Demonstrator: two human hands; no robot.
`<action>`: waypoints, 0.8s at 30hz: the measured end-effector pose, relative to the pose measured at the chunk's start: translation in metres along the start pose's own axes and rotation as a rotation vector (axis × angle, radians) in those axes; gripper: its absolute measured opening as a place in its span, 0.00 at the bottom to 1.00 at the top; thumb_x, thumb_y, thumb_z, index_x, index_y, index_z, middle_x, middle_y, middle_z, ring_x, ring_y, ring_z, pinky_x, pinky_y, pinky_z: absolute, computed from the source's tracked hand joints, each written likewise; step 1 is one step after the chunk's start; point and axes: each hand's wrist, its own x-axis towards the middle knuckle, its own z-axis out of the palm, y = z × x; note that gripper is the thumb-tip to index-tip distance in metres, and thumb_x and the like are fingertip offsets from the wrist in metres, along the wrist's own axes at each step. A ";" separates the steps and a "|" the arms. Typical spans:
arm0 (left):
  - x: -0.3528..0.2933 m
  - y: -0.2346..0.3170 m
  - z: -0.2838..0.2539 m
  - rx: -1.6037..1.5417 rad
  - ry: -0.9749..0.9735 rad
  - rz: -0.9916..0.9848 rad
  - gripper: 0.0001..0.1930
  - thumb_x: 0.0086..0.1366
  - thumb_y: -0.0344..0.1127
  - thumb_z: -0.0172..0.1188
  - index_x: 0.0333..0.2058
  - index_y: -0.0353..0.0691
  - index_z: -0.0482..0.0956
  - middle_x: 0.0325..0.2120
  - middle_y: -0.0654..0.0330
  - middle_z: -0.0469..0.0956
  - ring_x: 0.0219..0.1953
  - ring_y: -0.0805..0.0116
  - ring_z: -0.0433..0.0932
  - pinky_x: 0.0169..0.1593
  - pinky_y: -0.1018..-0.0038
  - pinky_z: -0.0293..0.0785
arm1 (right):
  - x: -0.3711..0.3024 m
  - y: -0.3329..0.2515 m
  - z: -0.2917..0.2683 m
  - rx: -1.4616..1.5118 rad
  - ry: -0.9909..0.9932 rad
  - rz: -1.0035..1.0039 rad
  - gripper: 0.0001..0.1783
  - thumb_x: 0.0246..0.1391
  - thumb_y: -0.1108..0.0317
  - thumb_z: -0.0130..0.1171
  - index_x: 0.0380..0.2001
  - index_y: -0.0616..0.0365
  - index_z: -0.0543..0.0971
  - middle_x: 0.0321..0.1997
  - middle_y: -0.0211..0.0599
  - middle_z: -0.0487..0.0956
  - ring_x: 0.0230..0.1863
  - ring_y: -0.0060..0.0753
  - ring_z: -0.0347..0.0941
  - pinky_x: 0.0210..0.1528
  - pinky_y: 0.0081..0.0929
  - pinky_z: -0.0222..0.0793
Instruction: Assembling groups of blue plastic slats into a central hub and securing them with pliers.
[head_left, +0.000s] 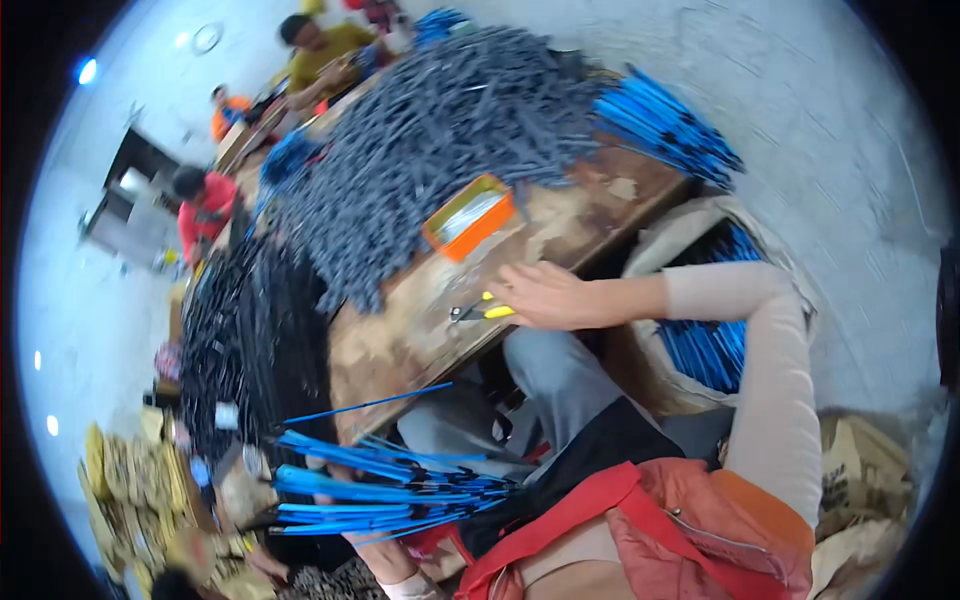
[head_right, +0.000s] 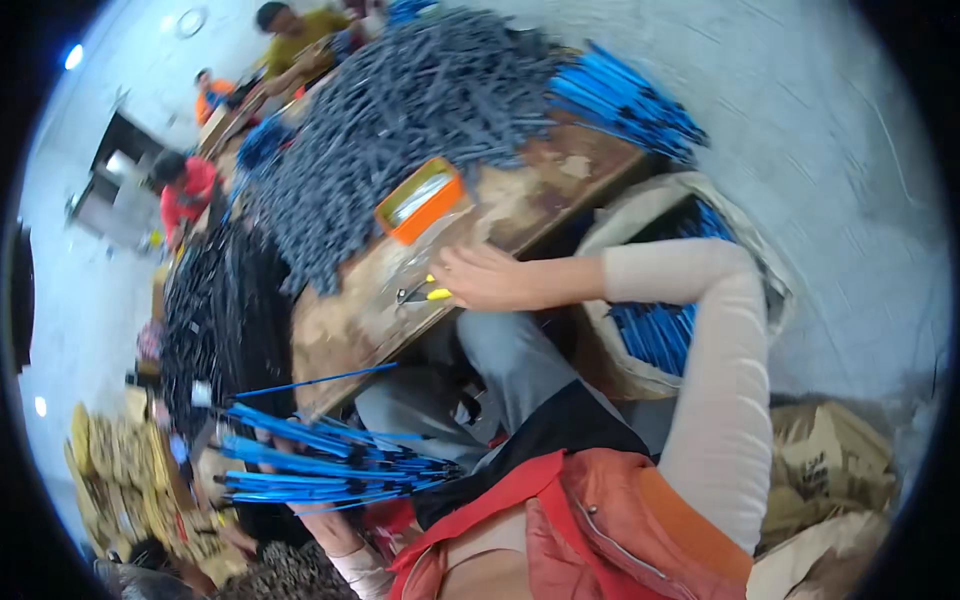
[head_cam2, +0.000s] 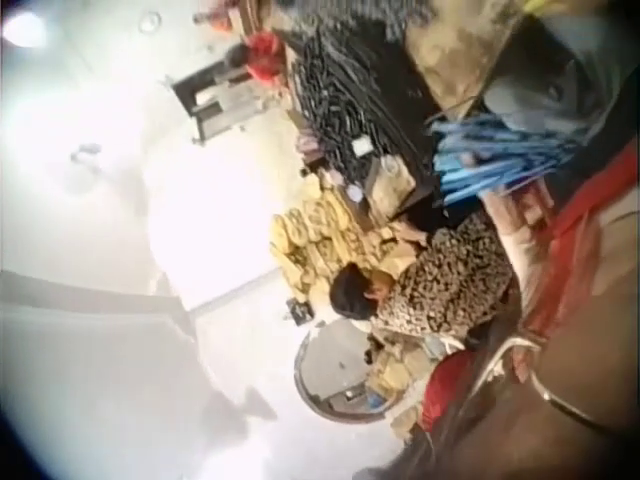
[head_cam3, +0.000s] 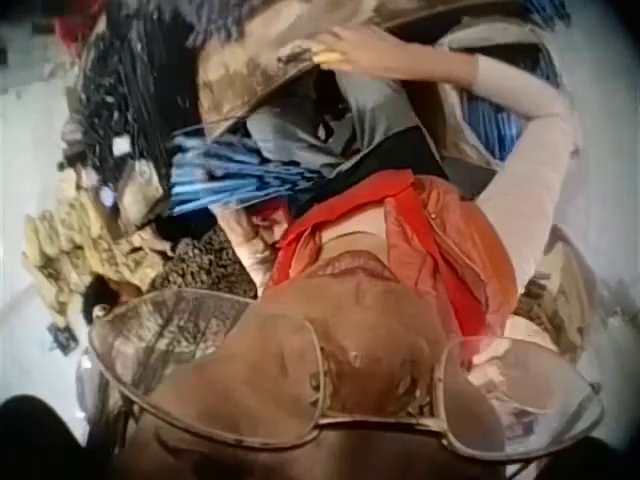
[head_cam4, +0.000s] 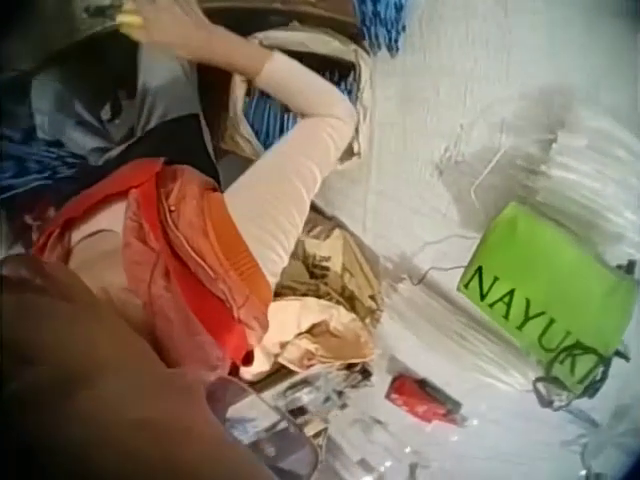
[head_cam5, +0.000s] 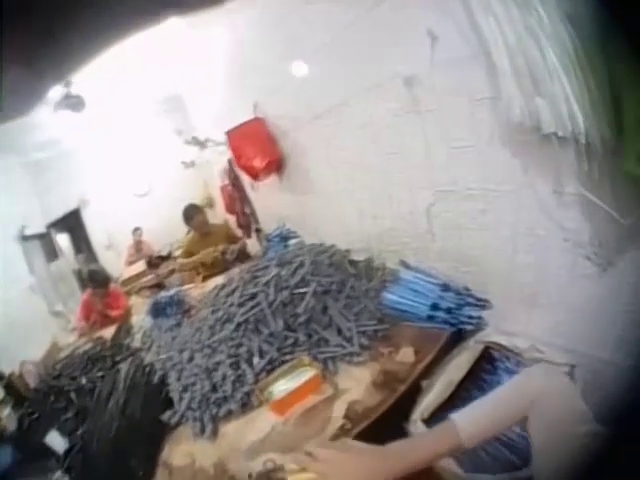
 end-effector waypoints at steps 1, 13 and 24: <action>0.015 -0.004 0.007 0.346 0.231 0.025 0.20 0.69 0.42 0.55 0.55 0.39 0.69 0.40 0.53 0.79 0.42 0.64 0.79 0.50 0.64 0.78 | 0.006 0.021 0.015 -0.098 0.007 0.014 0.27 0.57 0.50 0.57 0.50 0.58 0.69 0.52 0.51 0.71 0.49 0.54 0.74 0.43 0.47 0.72; 0.114 -0.072 0.258 0.026 -0.405 0.066 0.15 0.72 0.45 0.49 0.51 0.44 0.73 0.39 0.61 0.76 0.44 0.63 0.76 0.46 0.62 0.75 | -0.105 0.022 -0.107 1.042 0.053 0.160 0.44 0.57 0.61 0.62 0.70 0.60 0.52 0.67 0.49 0.64 0.67 0.38 0.61 0.68 0.31 0.55; 0.124 -0.147 0.294 0.143 -0.628 -0.250 0.16 0.69 0.38 0.56 0.49 0.33 0.76 0.37 0.59 0.79 0.37 0.74 0.76 0.45 0.75 0.72 | -0.193 0.153 -0.186 0.300 0.578 0.576 0.37 0.50 0.61 0.64 0.64 0.55 0.66 0.58 0.43 0.75 0.53 0.34 0.72 0.58 0.31 0.66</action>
